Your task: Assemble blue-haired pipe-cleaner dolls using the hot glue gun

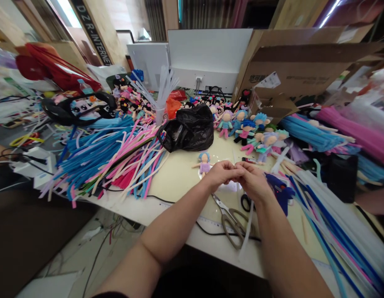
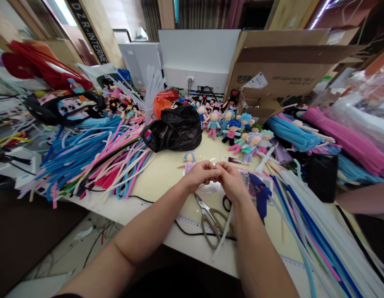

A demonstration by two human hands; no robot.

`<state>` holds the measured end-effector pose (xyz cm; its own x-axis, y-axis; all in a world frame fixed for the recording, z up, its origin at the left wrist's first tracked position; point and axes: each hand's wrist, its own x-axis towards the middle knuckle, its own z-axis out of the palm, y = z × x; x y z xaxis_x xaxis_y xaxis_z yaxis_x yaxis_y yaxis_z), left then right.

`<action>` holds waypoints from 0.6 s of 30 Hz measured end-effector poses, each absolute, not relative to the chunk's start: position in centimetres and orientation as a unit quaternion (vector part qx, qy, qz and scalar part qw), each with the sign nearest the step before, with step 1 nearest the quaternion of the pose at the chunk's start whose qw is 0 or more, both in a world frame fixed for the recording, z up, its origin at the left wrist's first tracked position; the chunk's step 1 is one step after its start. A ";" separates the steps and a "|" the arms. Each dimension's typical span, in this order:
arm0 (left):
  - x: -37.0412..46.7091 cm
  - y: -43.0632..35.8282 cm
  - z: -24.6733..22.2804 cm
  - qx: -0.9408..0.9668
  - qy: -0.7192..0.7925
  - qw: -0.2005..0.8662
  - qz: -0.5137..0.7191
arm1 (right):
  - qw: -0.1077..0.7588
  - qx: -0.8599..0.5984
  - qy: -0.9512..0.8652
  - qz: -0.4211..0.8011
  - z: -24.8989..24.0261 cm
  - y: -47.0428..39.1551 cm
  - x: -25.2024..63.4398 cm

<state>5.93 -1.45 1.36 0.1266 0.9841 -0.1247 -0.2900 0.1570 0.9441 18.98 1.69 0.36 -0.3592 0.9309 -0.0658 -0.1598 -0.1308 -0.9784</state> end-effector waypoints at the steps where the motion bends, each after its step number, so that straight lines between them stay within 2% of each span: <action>1: 5.3 -1.5 1.9 0.434 0.450 0.601 0.498 | 0.432 -0.408 -0.527 0.608 0.0 2.0 19.0; 5: 0.6 -1.2 3.9 0.527 0.531 0.430 0.506 | 0.429 -0.526 -0.642 0.356 -1.1 2.9 19.5; 7: -2.3 -0.9 3.9 0.589 0.598 0.324 0.437 | 0.393 -0.544 -0.683 0.286 -1.4 3.0 19.7; 9: -4.7 -0.6 3.2 0.620 0.671 0.234 0.333 | 0.373 -0.529 -0.713 0.269 -1.8 3.0 19.6; 13: -6.4 -0.1 0.6 0.663 0.690 0.206 0.206 | 0.367 -0.505 -0.746 0.233 -2.1 2.7 19.2; 16: -5.9 0.2 -0.8 0.658 0.697 0.188 0.215 | 0.340 -0.551 -0.725 0.235 -2.1 2.5 19.1; 18: -5.4 0.3 -1.0 0.646 0.690 0.210 0.249 | 0.375 -0.528 -0.721 0.247 -2.0 2.5 19.0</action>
